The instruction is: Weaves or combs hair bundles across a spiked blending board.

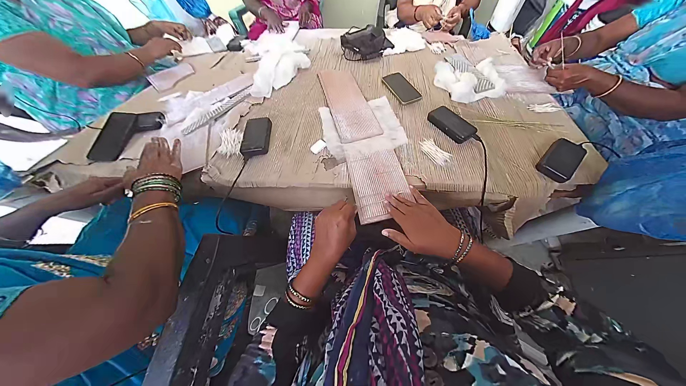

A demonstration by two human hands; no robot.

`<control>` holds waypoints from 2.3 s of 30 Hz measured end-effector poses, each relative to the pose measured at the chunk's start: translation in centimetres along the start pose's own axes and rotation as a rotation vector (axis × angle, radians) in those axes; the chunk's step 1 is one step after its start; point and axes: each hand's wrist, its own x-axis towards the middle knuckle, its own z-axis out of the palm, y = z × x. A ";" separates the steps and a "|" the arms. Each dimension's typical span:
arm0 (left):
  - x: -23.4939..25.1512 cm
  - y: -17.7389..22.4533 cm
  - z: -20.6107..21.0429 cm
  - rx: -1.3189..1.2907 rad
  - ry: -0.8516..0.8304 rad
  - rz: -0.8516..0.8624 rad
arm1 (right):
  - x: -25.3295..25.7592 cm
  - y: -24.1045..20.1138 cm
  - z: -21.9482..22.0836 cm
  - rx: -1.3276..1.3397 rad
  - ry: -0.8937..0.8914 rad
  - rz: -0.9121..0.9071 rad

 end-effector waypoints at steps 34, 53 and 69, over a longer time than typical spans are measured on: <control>-1.3 -4.0 -1.6 -0.131 -0.072 -0.300 | 8.5 8.2 -3.6 -0.093 0.594 0.132; -0.9 -2.8 -1.2 -0.433 -0.058 -0.432 | 3.0 5.7 -1.3 0.991 0.409 0.061; 5.6 2.6 -1.2 -0.904 -0.034 -0.526 | 4.8 5.4 -3.1 1.364 0.082 -0.027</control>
